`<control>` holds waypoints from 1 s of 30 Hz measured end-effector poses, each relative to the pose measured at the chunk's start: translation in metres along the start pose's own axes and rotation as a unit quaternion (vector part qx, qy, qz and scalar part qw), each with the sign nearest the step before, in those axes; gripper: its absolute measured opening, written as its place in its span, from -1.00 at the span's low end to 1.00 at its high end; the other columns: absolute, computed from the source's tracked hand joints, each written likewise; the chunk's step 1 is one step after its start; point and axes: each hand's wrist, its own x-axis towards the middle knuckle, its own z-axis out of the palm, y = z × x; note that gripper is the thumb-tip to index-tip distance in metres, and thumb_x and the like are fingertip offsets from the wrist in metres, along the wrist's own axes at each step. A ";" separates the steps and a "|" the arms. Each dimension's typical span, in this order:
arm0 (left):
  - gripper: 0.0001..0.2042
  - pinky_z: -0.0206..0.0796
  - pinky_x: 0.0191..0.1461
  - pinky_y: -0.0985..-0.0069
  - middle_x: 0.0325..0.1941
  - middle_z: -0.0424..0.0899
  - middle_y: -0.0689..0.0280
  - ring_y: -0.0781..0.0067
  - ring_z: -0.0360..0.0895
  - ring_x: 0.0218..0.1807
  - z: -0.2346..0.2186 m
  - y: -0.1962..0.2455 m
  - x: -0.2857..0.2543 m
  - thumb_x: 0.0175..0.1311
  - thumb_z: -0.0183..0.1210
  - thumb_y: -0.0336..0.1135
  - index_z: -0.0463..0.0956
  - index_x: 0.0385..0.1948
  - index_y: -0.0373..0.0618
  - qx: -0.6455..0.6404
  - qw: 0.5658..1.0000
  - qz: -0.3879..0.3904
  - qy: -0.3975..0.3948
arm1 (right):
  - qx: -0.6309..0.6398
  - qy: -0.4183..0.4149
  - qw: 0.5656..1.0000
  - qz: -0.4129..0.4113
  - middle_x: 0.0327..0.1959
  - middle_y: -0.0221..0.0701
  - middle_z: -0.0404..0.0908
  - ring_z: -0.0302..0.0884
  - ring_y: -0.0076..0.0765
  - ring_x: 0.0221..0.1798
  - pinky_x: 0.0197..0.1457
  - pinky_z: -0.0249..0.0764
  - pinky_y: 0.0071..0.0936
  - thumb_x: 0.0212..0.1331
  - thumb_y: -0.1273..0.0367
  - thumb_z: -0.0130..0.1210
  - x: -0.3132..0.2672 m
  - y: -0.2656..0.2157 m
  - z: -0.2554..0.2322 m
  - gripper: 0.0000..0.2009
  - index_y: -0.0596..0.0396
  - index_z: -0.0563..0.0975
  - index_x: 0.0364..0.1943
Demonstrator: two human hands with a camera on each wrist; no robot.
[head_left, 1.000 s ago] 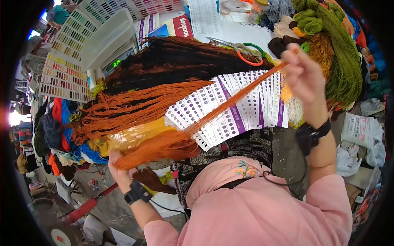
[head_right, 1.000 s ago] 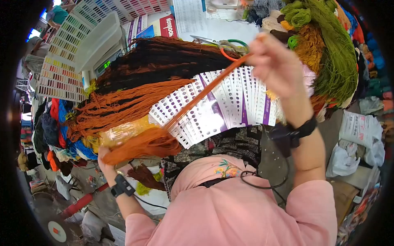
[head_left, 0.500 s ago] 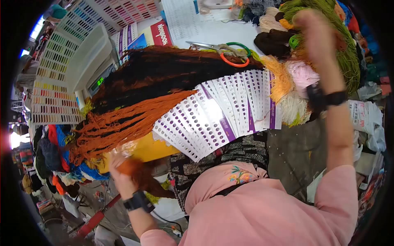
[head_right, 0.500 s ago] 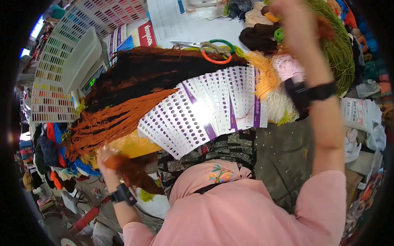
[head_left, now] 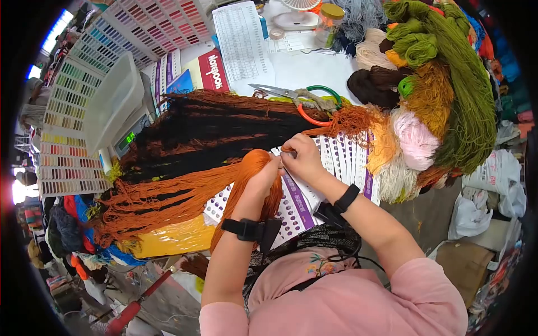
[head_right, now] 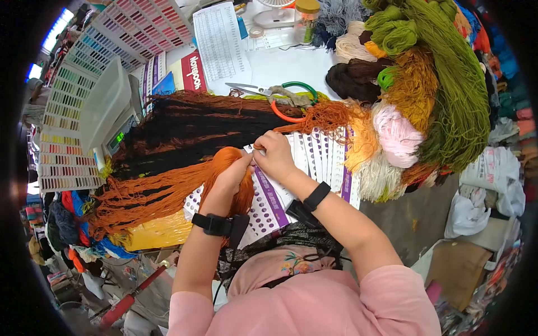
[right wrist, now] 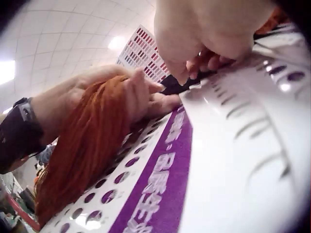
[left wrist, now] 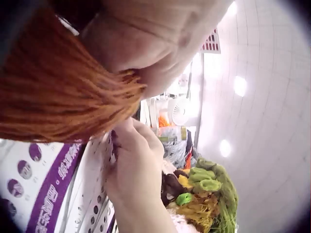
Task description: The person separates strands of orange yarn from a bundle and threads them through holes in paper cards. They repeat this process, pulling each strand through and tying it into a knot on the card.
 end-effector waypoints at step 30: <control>-0.93 0.14 -0.52 0.79 -0.55 0.45 0.43 0.72 0.29 -0.56 -0.043 0.026 -0.031 0.04 0.08 -0.38 0.46 -0.47 -0.15 -0.168 0.983 0.021 -0.066 | -0.015 -0.058 0.997 -0.050 -0.41 -0.28 0.37 0.36 -0.19 -0.35 -0.31 0.30 -0.37 -0.29 0.40 0.10 -0.014 -0.016 -0.009 -0.74 0.14 0.43 -0.39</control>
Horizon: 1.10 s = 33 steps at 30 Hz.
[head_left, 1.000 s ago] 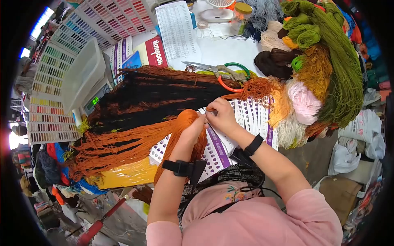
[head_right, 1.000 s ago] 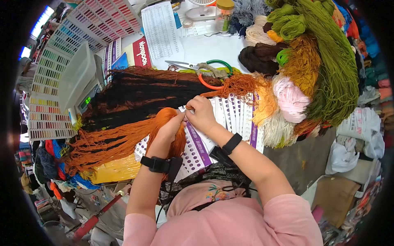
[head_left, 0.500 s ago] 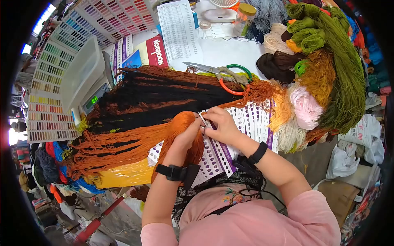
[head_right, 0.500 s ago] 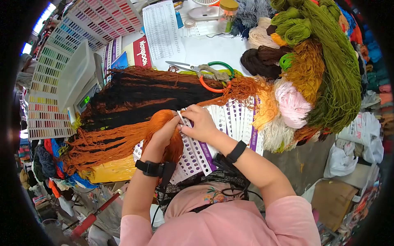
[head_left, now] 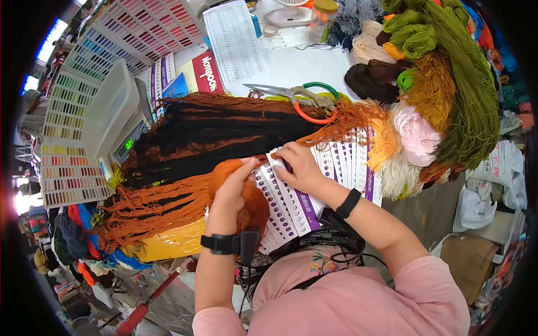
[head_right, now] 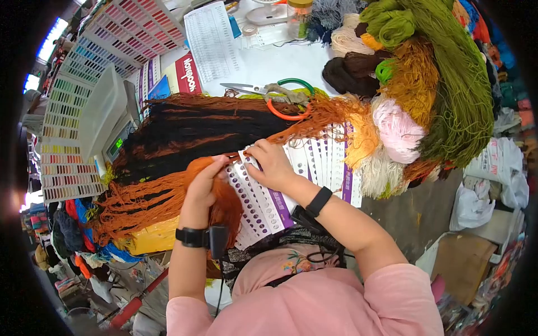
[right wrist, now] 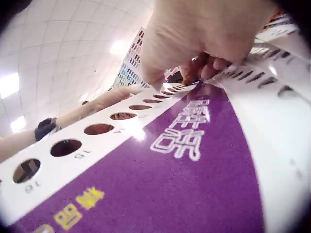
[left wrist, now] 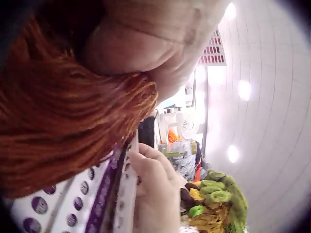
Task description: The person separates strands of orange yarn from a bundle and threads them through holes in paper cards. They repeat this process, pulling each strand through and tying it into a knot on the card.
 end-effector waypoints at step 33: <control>-0.60 0.22 0.00 0.53 -0.02 0.34 0.24 0.43 0.32 -0.02 -0.208 0.157 -0.164 0.16 -0.10 -0.21 0.21 0.00 -0.20 0.200 0.840 0.463 0.200 | -0.115 0.043 0.992 0.029 -0.41 -0.33 0.26 0.26 -0.21 -0.31 -0.36 0.18 -0.30 -0.37 0.22 0.14 -0.004 -0.008 0.012 -0.66 -0.01 0.43 -0.39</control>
